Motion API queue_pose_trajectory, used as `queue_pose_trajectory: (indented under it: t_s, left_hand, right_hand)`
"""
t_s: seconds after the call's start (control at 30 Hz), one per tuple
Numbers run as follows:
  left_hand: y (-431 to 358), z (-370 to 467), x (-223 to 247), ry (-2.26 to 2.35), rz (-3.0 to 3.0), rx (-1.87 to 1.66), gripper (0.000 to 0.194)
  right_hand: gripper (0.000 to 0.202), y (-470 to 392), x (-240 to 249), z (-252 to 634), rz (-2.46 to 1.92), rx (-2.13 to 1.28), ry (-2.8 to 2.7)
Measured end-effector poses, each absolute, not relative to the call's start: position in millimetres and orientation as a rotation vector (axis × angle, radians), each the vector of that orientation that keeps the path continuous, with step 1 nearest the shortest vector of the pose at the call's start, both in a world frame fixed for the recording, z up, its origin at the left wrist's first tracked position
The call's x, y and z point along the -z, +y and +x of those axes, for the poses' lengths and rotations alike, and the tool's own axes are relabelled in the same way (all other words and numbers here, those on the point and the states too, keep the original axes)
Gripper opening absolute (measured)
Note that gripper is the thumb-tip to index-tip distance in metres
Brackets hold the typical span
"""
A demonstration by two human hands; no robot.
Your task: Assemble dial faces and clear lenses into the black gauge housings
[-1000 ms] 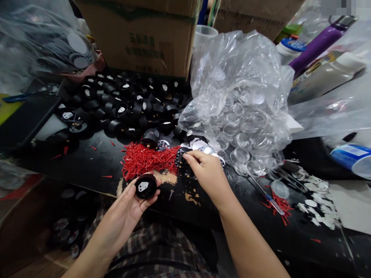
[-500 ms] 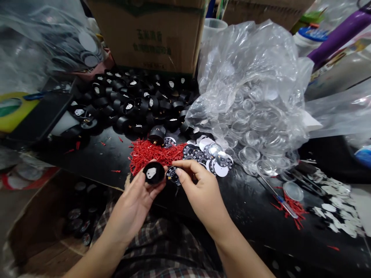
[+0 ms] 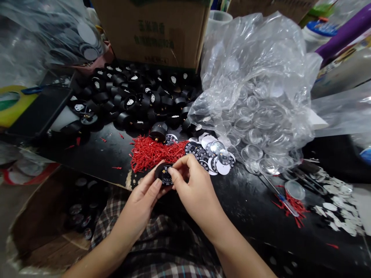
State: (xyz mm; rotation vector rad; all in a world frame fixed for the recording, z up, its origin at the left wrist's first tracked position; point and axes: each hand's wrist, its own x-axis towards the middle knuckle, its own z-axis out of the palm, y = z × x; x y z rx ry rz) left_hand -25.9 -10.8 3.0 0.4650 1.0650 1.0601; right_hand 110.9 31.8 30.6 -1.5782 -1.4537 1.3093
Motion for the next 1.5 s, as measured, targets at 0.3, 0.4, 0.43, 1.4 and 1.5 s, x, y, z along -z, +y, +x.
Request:
queue_pose_trajectory:
  t_s: [0.3, 0.4, 0.43, 1.4, 1.5]
  left_hand:
    - [-10, -28, 2, 1.029, 0.495, -0.987, 0.034]
    - [-8, -31, 2, 1.024, 0.518, -0.947, 0.034]
    - [-7, -33, 1, 1.026, 0.534, -0.936, 0.034]
    - [-10, -33, 3, 1.041, 0.673, -0.912, 0.031]
    - [-12, -37, 1, 1.115, 0.772, -0.913, 0.028]
  right_hand:
    - [0.018, 32, -31, 115, -1.663, -1.420, -1.493]
    - [0.018, 33, -33, 116, -1.678, -1.433, -1.521]
    - [0.017, 33, -34, 116, -1.687, -1.416, -1.554]
    - [0.018, 24, -24, 117, -1.708, -1.429, -1.487]
    - [0.017, 18, -22, 114, -1.691, -1.418, -1.501]
